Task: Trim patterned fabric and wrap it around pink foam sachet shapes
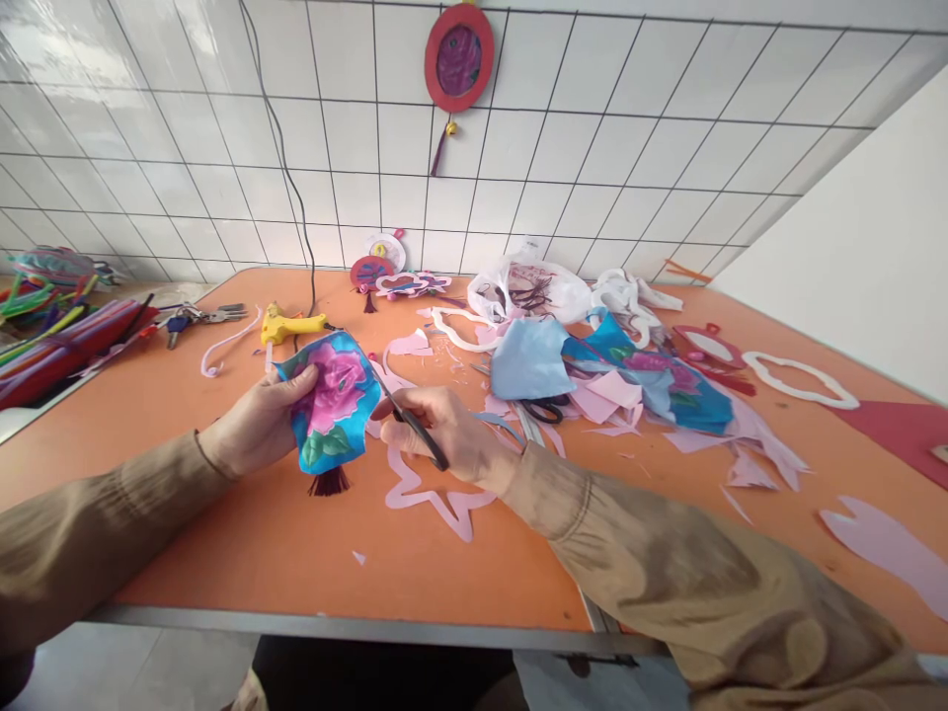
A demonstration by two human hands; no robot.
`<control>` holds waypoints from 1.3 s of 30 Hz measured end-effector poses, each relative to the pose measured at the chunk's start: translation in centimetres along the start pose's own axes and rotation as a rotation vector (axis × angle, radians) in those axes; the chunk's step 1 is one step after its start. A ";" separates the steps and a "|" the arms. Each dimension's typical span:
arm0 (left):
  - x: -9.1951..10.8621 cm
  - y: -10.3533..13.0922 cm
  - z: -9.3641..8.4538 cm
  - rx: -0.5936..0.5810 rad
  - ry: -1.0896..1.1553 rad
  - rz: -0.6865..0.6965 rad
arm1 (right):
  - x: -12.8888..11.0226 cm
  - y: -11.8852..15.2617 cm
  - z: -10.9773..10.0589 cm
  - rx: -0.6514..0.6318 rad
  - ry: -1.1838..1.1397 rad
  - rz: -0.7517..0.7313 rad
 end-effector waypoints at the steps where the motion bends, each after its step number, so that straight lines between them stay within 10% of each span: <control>1: 0.0 0.0 0.0 -0.004 -0.001 -0.003 | 0.0 0.0 0.0 0.001 -0.006 0.003; 39: -0.3 -0.3 -0.4 0.007 0.014 0.000 | 1.1 0.0 -0.3 0.072 -0.084 0.103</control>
Point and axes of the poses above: each hand's wrist, its own y-axis away from the middle knuckle, its own z-axis out of the palm, x = y × z, the point moved 9 cm from there along -y, towards the middle knuckle, and after that the axes turned 5 degrees about z, right-handed, at the moved point
